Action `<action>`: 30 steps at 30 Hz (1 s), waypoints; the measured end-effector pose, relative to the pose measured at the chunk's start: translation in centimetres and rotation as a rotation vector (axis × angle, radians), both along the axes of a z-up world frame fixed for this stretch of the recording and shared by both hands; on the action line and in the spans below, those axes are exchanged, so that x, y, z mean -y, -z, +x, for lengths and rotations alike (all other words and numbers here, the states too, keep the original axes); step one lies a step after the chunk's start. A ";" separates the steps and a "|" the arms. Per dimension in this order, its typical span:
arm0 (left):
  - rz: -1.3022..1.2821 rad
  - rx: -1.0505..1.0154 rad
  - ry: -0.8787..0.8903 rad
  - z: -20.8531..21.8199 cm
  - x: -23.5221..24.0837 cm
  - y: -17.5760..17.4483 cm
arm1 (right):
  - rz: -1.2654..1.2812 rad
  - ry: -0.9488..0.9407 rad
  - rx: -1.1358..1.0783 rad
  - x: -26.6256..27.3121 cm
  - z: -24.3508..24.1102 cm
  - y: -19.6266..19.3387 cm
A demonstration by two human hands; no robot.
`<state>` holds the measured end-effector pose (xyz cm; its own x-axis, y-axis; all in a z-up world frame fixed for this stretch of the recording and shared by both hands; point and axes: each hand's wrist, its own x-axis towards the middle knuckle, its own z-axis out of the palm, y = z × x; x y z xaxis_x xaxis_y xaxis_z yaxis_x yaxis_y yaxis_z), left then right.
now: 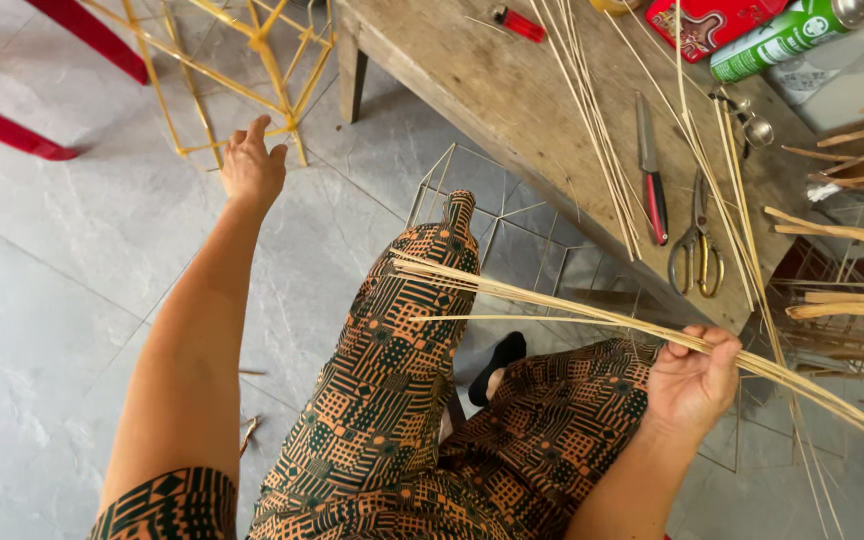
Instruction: The person sits on a chair and uses a knife to split and sharpen thin bamboo strips. They repeatedly cut, peel, and shape the strips, then place them into a yellow wire rack on the floor.
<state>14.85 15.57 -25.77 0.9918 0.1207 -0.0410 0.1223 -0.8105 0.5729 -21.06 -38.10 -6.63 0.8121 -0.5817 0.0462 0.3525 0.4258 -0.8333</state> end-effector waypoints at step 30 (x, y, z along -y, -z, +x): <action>0.364 -0.163 0.110 -1.3 -1.8 7.6 | 0.136 0.023 -0.042 1.4 3.1 0.9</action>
